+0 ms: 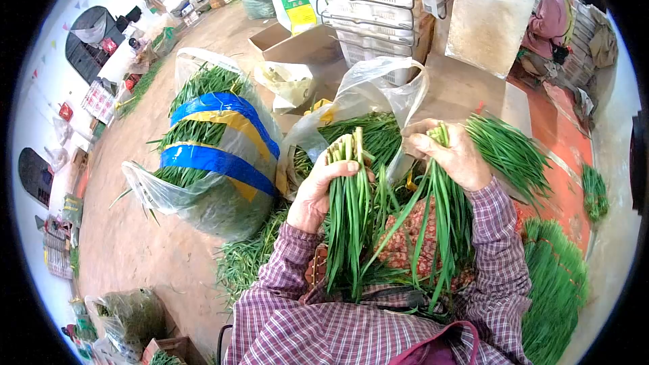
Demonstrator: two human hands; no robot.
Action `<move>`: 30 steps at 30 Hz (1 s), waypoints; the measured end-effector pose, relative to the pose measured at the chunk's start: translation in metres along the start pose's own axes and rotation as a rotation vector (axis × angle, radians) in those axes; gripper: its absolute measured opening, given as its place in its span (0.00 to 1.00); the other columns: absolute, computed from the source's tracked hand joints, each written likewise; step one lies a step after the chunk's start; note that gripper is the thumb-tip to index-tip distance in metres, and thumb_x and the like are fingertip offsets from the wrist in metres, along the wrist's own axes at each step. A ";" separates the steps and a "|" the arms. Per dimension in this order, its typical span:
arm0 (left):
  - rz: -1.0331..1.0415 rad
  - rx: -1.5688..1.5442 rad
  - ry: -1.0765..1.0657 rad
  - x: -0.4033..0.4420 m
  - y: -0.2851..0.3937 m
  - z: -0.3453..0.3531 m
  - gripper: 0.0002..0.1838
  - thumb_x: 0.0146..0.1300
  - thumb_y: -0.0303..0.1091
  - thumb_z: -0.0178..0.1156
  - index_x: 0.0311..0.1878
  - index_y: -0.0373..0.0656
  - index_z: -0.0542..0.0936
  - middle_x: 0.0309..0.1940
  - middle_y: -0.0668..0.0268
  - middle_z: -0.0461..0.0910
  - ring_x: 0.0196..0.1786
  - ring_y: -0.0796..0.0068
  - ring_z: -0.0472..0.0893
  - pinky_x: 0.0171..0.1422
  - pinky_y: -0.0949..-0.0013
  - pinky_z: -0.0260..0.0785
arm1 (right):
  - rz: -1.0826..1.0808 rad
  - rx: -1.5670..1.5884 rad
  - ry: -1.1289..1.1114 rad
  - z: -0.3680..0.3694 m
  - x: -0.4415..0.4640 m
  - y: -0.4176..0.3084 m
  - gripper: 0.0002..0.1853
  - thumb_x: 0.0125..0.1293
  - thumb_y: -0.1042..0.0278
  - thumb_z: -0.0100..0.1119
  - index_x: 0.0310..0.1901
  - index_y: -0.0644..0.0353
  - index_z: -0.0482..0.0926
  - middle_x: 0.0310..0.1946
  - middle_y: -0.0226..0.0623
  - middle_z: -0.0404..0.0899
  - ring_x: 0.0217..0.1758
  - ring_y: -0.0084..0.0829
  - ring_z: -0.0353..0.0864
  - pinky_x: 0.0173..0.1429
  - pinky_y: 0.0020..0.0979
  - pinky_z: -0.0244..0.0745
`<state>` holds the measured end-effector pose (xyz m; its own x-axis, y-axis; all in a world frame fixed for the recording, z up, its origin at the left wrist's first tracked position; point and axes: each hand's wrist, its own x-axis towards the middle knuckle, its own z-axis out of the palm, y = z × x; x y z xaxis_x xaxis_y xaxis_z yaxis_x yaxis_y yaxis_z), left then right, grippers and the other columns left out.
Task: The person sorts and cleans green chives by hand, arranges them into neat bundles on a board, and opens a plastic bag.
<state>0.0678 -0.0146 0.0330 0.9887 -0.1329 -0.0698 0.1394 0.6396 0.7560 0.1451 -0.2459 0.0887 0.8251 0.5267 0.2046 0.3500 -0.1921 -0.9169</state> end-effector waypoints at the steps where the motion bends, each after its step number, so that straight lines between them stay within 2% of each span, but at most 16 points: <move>1: 0.003 0.004 0.006 -0.001 -0.001 0.008 0.24 0.51 0.24 0.66 0.52 0.37 0.71 0.40 0.58 0.81 0.37 0.66 0.84 0.45 0.64 0.80 | 0.021 -0.011 -0.041 0.003 0.001 -0.008 0.16 0.66 0.58 0.62 0.44 0.64 0.82 0.28 0.30 0.83 0.31 0.17 0.80 0.36 0.22 0.76; 3: -0.027 0.046 -0.017 0.002 -0.006 0.009 0.24 0.51 0.24 0.65 0.53 0.37 0.72 0.40 0.60 0.81 0.38 0.67 0.84 0.46 0.65 0.80 | 0.001 0.037 -0.073 0.014 0.005 -0.002 0.16 0.64 0.58 0.64 0.41 0.65 0.83 0.26 0.28 0.82 0.29 0.16 0.78 0.34 0.21 0.73; 4: 0.048 0.099 0.037 0.001 -0.010 0.018 0.23 0.52 0.28 0.65 0.53 0.35 0.73 0.36 0.58 0.82 0.34 0.69 0.83 0.42 0.69 0.79 | -0.036 0.085 -0.074 0.021 0.007 0.002 0.16 0.64 0.57 0.65 0.41 0.64 0.83 0.25 0.28 0.82 0.27 0.16 0.77 0.33 0.21 0.72; 5: -0.009 0.018 -0.002 0.001 -0.009 0.019 0.27 0.52 0.21 0.64 0.58 0.37 0.72 0.42 0.64 0.80 0.39 0.70 0.83 0.48 0.68 0.79 | -0.073 0.132 -0.076 0.027 0.008 0.003 0.16 0.63 0.57 0.66 0.40 0.64 0.84 0.25 0.28 0.82 0.26 0.16 0.76 0.32 0.22 0.71; 9: -0.006 0.058 0.012 0.005 -0.015 0.018 0.26 0.51 0.21 0.65 0.57 0.37 0.74 0.43 0.67 0.80 0.42 0.75 0.82 0.48 0.70 0.78 | -0.067 -0.015 -0.053 0.038 0.012 0.007 0.16 0.60 0.59 0.67 0.40 0.65 0.83 0.26 0.36 0.83 0.29 0.21 0.79 0.36 0.28 0.75; 12: 0.055 0.138 0.097 0.007 -0.019 0.012 0.26 0.51 0.20 0.66 0.56 0.38 0.75 0.43 0.67 0.81 0.41 0.76 0.82 0.47 0.71 0.78 | -0.050 0.033 -0.056 0.038 0.005 0.003 0.16 0.59 0.60 0.68 0.40 0.66 0.83 0.26 0.39 0.83 0.28 0.24 0.80 0.36 0.29 0.75; 17: 0.016 0.017 0.075 0.002 -0.020 0.017 0.24 0.52 0.20 0.66 0.55 0.36 0.75 0.42 0.66 0.81 0.39 0.75 0.83 0.46 0.70 0.79 | -0.052 -0.122 -0.051 0.033 0.002 0.005 0.15 0.58 0.60 0.68 0.39 0.65 0.83 0.24 0.41 0.82 0.25 0.27 0.80 0.34 0.30 0.75; 19: 0.003 0.040 0.077 0.000 -0.019 0.018 0.25 0.52 0.24 0.65 0.55 0.35 0.72 0.39 0.60 0.80 0.33 0.70 0.83 0.39 0.70 0.80 | -0.084 -0.208 -0.077 0.028 0.001 0.005 0.15 0.58 0.60 0.68 0.37 0.66 0.83 0.22 0.40 0.81 0.24 0.26 0.79 0.32 0.31 0.74; 21: -0.002 0.040 0.055 -0.002 -0.019 0.018 0.24 0.51 0.24 0.65 0.54 0.35 0.72 0.38 0.60 0.81 0.32 0.70 0.83 0.38 0.70 0.80 | -0.080 -0.270 -0.067 0.018 0.004 -0.001 0.14 0.58 0.61 0.67 0.36 0.66 0.83 0.21 0.39 0.80 0.23 0.26 0.78 0.30 0.31 0.73; 23: 0.008 0.046 0.094 -0.005 -0.018 0.018 0.23 0.51 0.25 0.66 0.51 0.36 0.73 0.36 0.60 0.81 0.31 0.70 0.82 0.38 0.69 0.79 | 0.109 -0.372 0.017 0.008 0.007 0.000 0.14 0.59 0.61 0.66 0.37 0.65 0.83 0.21 0.36 0.81 0.23 0.25 0.77 0.30 0.30 0.73; 24: 0.014 0.058 0.090 -0.005 -0.018 0.017 0.21 0.51 0.24 0.66 0.49 0.37 0.74 0.35 0.60 0.81 0.32 0.70 0.83 0.39 0.68 0.79 | -0.122 -0.310 0.150 0.008 0.008 0.021 0.14 0.61 0.60 0.66 0.39 0.65 0.83 0.22 0.32 0.80 0.22 0.22 0.75 0.29 0.27 0.71; 25: 0.014 0.058 0.089 -0.004 -0.018 0.018 0.21 0.51 0.24 0.66 0.49 0.37 0.74 0.35 0.60 0.81 0.32 0.70 0.83 0.39 0.68 0.79 | -0.123 -0.311 0.151 0.011 0.008 0.026 0.14 0.61 0.60 0.66 0.39 0.65 0.83 0.22 0.32 0.80 0.22 0.22 0.75 0.29 0.27 0.71; 27: 0.030 0.091 0.111 -0.002 -0.020 0.021 0.20 0.51 0.24 0.67 0.49 0.37 0.75 0.36 0.61 0.82 0.32 0.71 0.83 0.40 0.68 0.79 | -0.125 -0.064 0.142 0.020 0.006 0.028 0.16 0.61 0.59 0.66 0.42 0.64 0.83 0.22 0.29 0.80 0.23 0.20 0.74 0.30 0.26 0.71; 28: 0.010 0.069 0.094 0.001 -0.023 0.016 0.25 0.51 0.21 0.69 0.54 0.37 0.76 0.40 0.65 0.82 0.37 0.75 0.83 0.45 0.70 0.79 | -0.167 -0.073 0.124 0.025 0.005 0.025 0.17 0.60 0.58 0.67 0.43 0.64 0.83 0.22 0.29 0.79 0.24 0.19 0.74 0.30 0.26 0.70; 29: 0.023 0.103 0.098 0.003 -0.026 0.017 0.24 0.51 0.21 0.69 0.53 0.38 0.76 0.41 0.67 0.82 0.38 0.77 0.83 0.46 0.70 0.78 | -0.068 -0.034 0.038 0.024 0.002 0.019 0.17 0.60 0.57 0.68 0.42 0.64 0.82 0.22 0.31 0.79 0.24 0.19 0.74 0.31 0.27 0.70; 30: 0.049 0.139 0.122 0.004 -0.028 0.021 0.23 0.52 0.21 0.69 0.53 0.38 0.77 0.41 0.67 0.82 0.39 0.77 0.82 0.46 0.71 0.78 | -0.061 -0.051 0.025 0.029 0.001 0.015 0.17 0.60 0.58 0.67 0.41 0.65 0.82 0.22 0.32 0.79 0.24 0.19 0.74 0.30 0.27 0.70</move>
<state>0.0667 -0.0485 0.0255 0.9947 -0.0054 -0.1026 0.0898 0.5309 0.8427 0.1382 -0.2245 0.0654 0.8122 0.5179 0.2684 0.4213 -0.2027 -0.8840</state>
